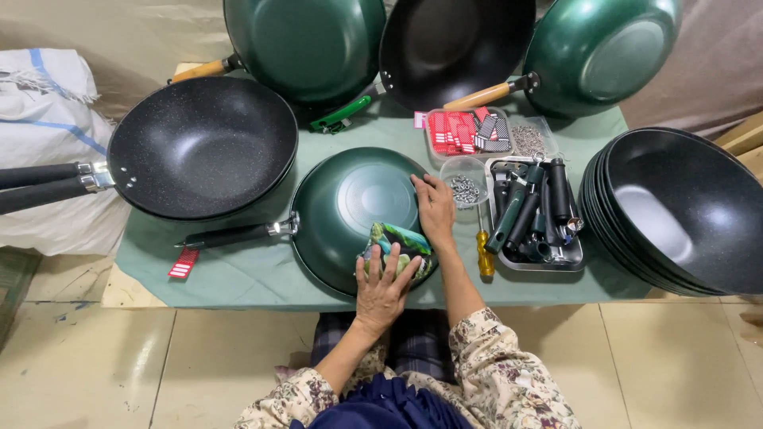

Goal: The person attaches a handle to a wok and then proceeds to wipe the interior of several woks using a green sponge.

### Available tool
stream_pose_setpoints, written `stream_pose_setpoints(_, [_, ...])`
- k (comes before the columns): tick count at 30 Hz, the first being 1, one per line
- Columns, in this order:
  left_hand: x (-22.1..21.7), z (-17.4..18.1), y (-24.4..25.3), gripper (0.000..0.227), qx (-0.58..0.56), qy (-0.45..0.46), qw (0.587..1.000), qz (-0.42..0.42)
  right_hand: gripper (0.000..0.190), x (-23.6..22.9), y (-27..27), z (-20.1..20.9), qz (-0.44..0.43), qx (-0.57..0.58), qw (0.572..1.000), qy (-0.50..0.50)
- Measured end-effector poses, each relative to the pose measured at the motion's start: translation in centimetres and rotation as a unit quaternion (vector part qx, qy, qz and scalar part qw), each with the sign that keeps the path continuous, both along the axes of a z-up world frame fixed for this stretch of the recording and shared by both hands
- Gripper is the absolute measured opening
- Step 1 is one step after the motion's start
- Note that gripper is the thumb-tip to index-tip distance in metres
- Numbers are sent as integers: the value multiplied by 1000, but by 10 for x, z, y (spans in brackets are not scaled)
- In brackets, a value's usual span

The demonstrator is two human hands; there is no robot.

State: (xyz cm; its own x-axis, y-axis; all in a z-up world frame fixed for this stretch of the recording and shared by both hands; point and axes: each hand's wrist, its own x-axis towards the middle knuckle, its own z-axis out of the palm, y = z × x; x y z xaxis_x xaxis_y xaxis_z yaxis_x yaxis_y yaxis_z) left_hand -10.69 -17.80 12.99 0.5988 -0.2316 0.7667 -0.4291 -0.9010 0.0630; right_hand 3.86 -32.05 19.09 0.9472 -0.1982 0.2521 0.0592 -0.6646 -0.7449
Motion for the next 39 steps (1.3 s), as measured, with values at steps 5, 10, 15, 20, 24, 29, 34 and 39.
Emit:
stream_pose_setpoints(5, [0, 20, 1, 58, -4, 26, 1000, 0, 42, 9, -9, 3, 5, -30, 999, -14])
stream_pose_setpoints(10, [25, 36, -18, 65, 16, 69, 997, -2, 63, 14, -23, 32, 59, -69, 992, 86])
stream_pose_setpoints(15, [62, 28, -54, 53, 62, 95, 993, -26, 72, 23, -29, 43, 88, -88, 980, 153])
stream_pose_setpoints(20, [68, 29, -77, 47, 115, 85, 990, -16, 74, 17, -25, 53, 95, -76, 980, 154])
stream_pose_setpoints(24, [55, 34, -61, 47, 155, 81, 983, -48, 71, 13, -26, 61, 104, -94, 977, 162])
stream_pose_setpoints(29, [40, 46, -22, 45, 79, 98, 987, -98, 76, 15, -30, 62, 118, -87, 975, 169])
stream_pose_setpoints(34, [85, 49, 18, 46, 8, 129, 992, -6, 80, 18, -38, 53, 127, -99, 974, 163])
stream_pose_setpoints(39, [161, 65, 24, 48, 58, 339, 937, 52, 66, 15, -32, 20, 104, -38, 991, 76])
